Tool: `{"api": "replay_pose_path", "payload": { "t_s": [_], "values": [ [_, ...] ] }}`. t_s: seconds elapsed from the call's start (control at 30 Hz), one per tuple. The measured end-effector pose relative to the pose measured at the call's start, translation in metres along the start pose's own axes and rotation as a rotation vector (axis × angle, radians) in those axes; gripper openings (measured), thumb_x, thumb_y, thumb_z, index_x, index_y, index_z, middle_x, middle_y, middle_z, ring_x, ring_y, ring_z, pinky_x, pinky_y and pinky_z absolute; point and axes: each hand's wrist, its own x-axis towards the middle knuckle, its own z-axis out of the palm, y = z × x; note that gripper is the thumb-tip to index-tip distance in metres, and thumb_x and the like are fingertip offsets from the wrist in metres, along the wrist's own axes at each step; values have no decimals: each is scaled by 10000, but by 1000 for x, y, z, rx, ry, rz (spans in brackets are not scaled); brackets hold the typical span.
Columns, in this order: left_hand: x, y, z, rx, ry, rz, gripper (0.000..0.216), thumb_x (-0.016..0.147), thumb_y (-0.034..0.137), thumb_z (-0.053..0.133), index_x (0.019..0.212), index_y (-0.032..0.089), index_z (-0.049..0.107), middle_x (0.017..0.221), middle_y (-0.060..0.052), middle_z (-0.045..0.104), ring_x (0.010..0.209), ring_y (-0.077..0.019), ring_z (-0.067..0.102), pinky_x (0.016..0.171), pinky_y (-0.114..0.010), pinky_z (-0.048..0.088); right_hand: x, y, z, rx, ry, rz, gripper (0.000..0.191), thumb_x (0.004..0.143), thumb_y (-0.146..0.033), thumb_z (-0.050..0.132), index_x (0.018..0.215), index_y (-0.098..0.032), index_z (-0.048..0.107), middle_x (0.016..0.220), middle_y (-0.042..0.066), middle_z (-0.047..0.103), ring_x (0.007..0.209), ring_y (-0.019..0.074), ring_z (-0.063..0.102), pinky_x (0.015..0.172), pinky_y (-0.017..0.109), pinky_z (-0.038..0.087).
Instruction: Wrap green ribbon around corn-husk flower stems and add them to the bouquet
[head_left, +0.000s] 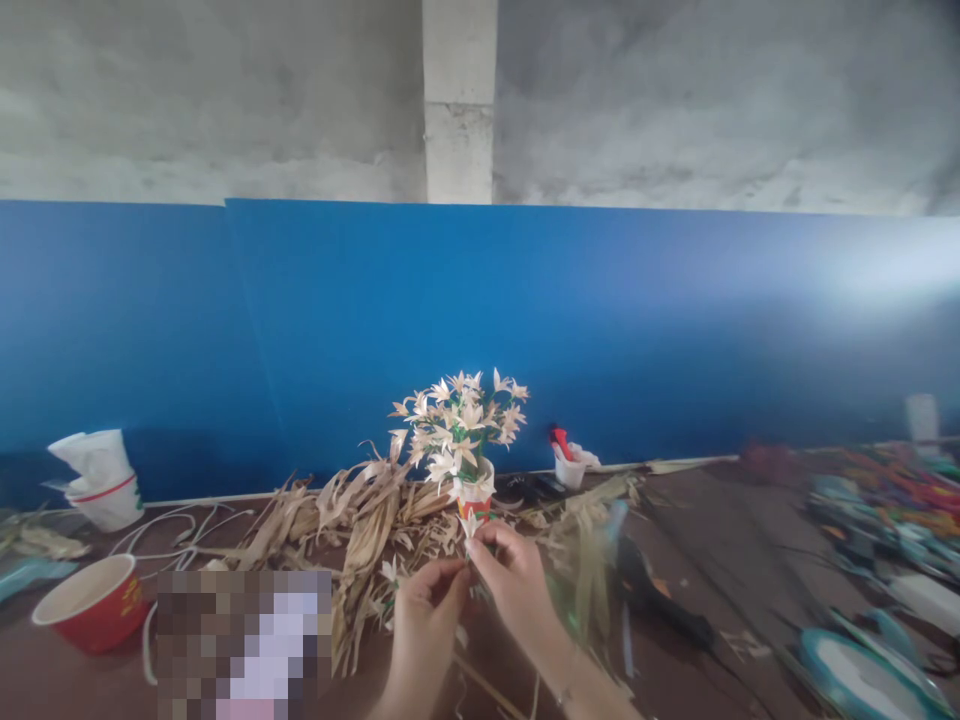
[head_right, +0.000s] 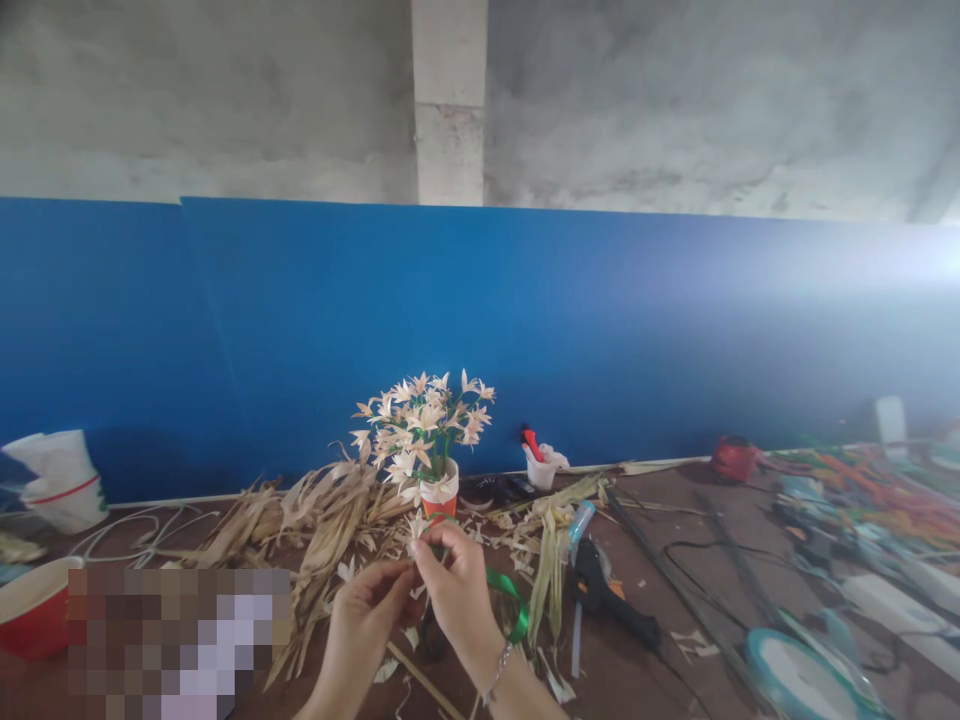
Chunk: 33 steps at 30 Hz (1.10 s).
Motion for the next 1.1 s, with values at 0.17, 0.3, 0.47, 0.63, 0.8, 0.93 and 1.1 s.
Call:
{"api": "replay_pose_path", "payload": {
  "t_s": [0.17, 0.3, 0.47, 0.63, 0.8, 0.93, 1.1],
  "values": [
    [0, -3, 0, 48, -9, 34, 331, 602, 435, 699, 704, 120, 704, 485, -25, 619, 438, -140, 540, 442, -224, 436, -2, 2, 1, -2, 11, -47, 209, 769, -306, 553, 610, -171, 544, 636, 10, 541, 631, 148, 497, 603, 246, 391],
    [-1, -4, -1, 63, -21, 53, 341, 620, 450, 684, 717, 124, 710, 487, -32, 626, 448, -150, 552, 445, -228, 440, -3, 3, 1, 0, 12, -73, 191, 778, -285, 538, 622, -174, 538, 651, 10, 540, 647, 149, 502, 615, 244, 395],
    [-4, -2, 1, 38, -8, 60, 398, 611, 481, 688, 793, 127, 702, 523, -40, 647, 489, -175, 594, 452, -236, 458, -3, 3, 1, -14, 17, -69, 179, 777, -276, 532, 630, -174, 546, 660, 15, 554, 656, 154, 516, 622, 244, 403],
    [-6, 7, 3, -14, -13, 13, 401, 609, 491, 687, 787, 133, 668, 586, -38, 660, 441, -142, 559, 411, -221, 425, -3, 2, 2, -19, 14, -39, 185, 758, -298, 569, 620, -173, 572, 641, 13, 577, 642, 157, 528, 625, 247, 415],
    [-1, 11, -1, -67, -8, 16, 390, 593, 494, 699, 746, 137, 660, 576, -16, 638, 419, -116, 524, 404, -213, 417, 0, 2, 0, 42, -46, -8, 161, 745, -313, 607, 680, -169, 639, 741, 38, 638, 732, 182, 587, 684, 258, 451],
    [3, 11, -3, -82, -14, -15, 390, 602, 488, 700, 760, 136, 644, 546, 9, 608, 372, -82, 468, 346, -180, 341, 2, 6, -1, 29, -73, 0, 155, 728, -312, 626, 747, -168, 679, 801, 53, 660, 790, 201, 605, 747, 293, 467],
    [2, 12, -3, -140, -47, -45, 378, 605, 479, 708, 747, 138, 629, 463, 60, 513, 344, -42, 362, 333, -158, 267, 6, 17, -1, 142, -80, 137, 237, 690, -338, 661, 845, -160, 686, 852, 74, 689, 816, 225, 620, 761, 333, 485]
  ]
}}
